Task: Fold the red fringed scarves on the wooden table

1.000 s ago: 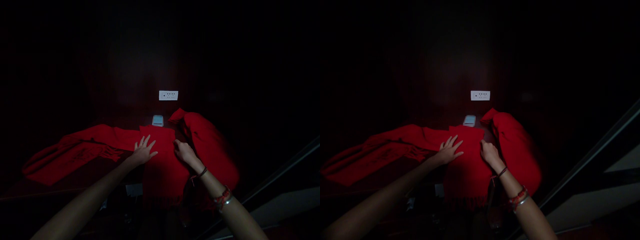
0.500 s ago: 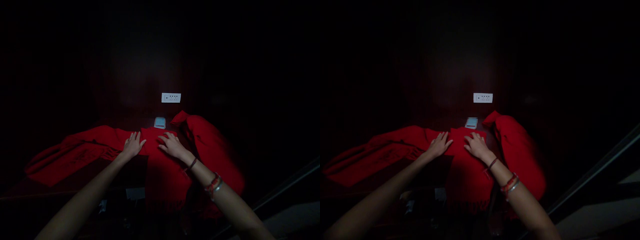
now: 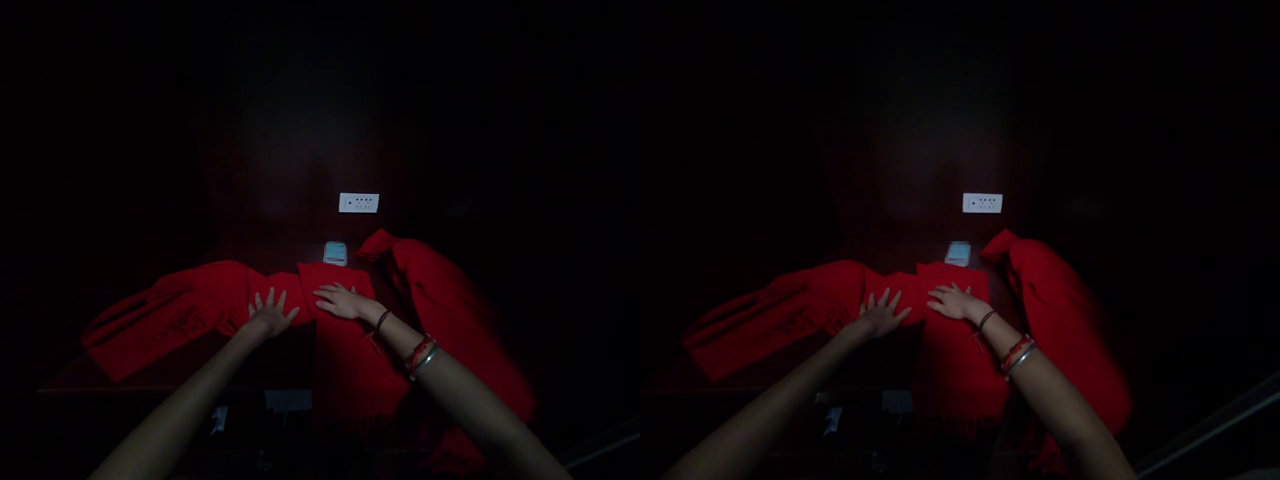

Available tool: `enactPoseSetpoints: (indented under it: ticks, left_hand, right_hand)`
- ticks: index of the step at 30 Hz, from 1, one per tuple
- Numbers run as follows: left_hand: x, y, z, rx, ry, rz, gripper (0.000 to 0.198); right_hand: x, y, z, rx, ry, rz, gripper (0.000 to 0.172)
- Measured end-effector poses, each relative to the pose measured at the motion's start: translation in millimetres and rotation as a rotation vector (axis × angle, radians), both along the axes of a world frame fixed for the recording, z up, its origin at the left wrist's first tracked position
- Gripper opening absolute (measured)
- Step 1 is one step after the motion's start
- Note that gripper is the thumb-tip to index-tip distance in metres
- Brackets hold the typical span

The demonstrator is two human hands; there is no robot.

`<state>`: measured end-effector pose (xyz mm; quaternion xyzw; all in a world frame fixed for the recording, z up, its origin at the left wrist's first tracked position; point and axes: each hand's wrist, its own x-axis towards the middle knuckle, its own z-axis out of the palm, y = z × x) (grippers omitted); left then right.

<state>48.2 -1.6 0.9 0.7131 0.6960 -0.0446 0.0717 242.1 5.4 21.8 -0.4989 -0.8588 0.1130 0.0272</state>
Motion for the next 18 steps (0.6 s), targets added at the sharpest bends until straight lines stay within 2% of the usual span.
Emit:
enactPoseSetpoints:
  ticks: [2, 4, 6, 8, 11, 15, 16, 18]
  left_hand:
    - [0.7, 9.8, 6.7, -0.004, -0.015, -0.010, 0.073]
    - [-2.7, 23.5, 10.1, 0.077, -0.038, -0.069, 0.065]
    - [-10.5, 36.3, 8.7, 0.143, -0.053, -0.102, 0.059]
    - [-20.7, 44.4, 3.6, 0.103, -0.055, -0.061, 0.062]
    - [-32.3, 46.8, -2.8, 0.024, -0.067, 0.021, 0.074]
    - [-28.1, 44.3, 1.9, -0.031, -0.045, 0.057, 0.081]
    - [-23.7, 44.1, 4.2, -0.025, -0.033, 0.040, 0.079]
    - [-13.2, 43.6, 7.4, 0.047, -0.038, -0.079, 0.072]
  right_hand:
    - [-17.1, 7.4, 6.6, 0.128, 0.062, -0.038, 0.056]
    - [-34.8, 16.7, 7.3, 0.230, 0.059, -0.041, 0.052]
    - [-47.4, 26.5, 2.6, 0.213, -0.018, 0.010, 0.048]
    - [-52.6, 34.6, -4.2, 0.160, -0.087, 0.014, 0.044]
    - [-52.1, 40.2, -9.7, 0.128, -0.108, -0.164, 0.043]
    - [-53.9, 36.5, -3.1, 0.123, -0.066, -0.311, 0.048]
    - [-54.6, 35.2, -0.1, 0.142, -0.030, -0.326, 0.051]
    - [-53.0, 33.9, 5.8, 0.204, 0.078, -0.350, 0.059]
